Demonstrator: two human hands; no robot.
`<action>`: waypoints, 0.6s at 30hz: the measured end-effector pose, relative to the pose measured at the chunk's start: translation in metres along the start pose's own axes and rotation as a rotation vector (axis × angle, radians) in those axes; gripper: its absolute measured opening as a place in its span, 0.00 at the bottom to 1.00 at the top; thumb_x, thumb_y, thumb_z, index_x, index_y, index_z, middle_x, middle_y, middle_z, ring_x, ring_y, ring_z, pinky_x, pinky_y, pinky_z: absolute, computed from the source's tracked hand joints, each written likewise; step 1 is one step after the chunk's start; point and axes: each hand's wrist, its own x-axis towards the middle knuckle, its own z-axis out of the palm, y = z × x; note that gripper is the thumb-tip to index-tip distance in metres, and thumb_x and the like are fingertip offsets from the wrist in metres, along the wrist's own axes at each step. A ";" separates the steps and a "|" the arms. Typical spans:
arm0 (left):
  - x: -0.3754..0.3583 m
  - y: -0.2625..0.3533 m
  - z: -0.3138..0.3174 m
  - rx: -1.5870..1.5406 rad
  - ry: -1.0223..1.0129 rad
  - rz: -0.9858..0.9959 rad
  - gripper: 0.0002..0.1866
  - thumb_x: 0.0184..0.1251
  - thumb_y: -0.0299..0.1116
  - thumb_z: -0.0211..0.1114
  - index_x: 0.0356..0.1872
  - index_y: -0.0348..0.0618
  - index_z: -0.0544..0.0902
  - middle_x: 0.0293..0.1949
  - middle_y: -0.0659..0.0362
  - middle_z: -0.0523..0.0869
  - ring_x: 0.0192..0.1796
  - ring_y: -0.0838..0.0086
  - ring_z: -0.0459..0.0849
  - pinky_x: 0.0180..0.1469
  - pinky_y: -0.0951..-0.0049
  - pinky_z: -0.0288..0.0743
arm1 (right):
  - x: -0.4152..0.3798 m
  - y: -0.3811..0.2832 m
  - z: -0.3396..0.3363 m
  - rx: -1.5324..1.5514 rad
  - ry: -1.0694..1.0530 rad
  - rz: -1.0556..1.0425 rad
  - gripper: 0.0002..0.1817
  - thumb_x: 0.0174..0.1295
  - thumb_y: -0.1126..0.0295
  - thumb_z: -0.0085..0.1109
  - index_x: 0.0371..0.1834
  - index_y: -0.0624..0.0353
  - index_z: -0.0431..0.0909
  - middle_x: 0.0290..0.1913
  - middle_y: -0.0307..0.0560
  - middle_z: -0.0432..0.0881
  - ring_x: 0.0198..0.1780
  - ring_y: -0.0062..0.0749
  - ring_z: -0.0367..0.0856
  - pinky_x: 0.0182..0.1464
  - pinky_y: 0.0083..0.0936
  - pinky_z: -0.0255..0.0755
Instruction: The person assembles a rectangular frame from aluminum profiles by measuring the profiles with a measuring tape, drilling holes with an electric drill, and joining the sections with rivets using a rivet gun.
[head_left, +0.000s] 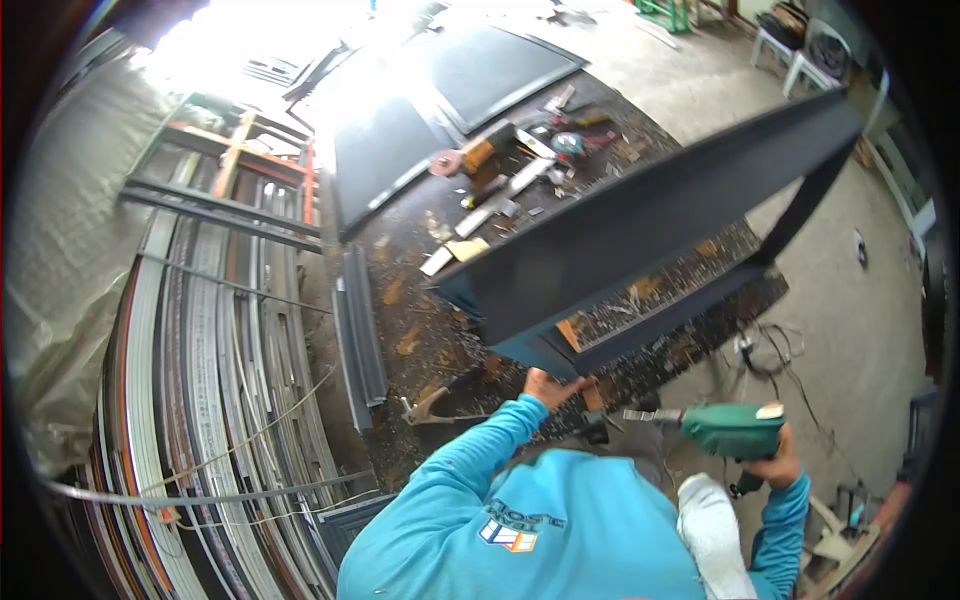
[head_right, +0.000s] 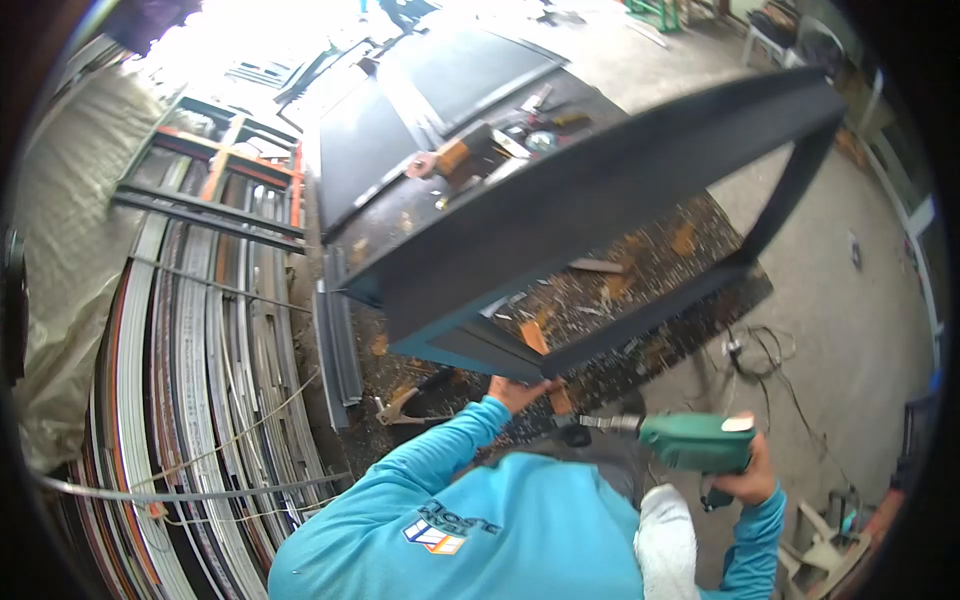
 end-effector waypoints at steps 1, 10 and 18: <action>0.000 -0.017 0.002 0.025 0.005 0.037 0.22 0.46 0.36 0.81 0.42 0.42 0.84 0.38 0.59 0.87 0.42 0.71 0.85 0.50 0.67 0.81 | 0.000 -0.023 0.007 0.219 0.039 0.043 0.50 0.34 0.72 0.77 0.67 0.61 0.62 0.59 0.51 0.75 0.56 0.38 0.79 0.60 0.32 0.72; 0.000 -0.009 0.001 0.371 -0.083 -0.095 0.15 0.51 0.40 0.79 0.30 0.41 0.85 0.26 0.63 0.86 0.24 0.78 0.80 0.28 0.75 0.75 | 0.121 0.029 -0.019 0.358 -0.218 0.209 0.48 0.38 0.65 0.68 0.70 0.65 0.63 0.55 0.54 0.79 0.50 0.37 0.81 0.53 0.32 0.76; -0.001 -0.004 -0.002 0.244 -0.135 -0.140 0.18 0.55 0.42 0.78 0.37 0.39 0.86 0.36 0.59 0.89 0.36 0.73 0.86 0.38 0.71 0.80 | 0.239 0.090 -0.002 0.483 -0.307 0.309 0.43 0.39 0.66 0.64 0.65 0.65 0.67 0.53 0.54 0.79 0.46 0.39 0.82 0.50 0.38 0.82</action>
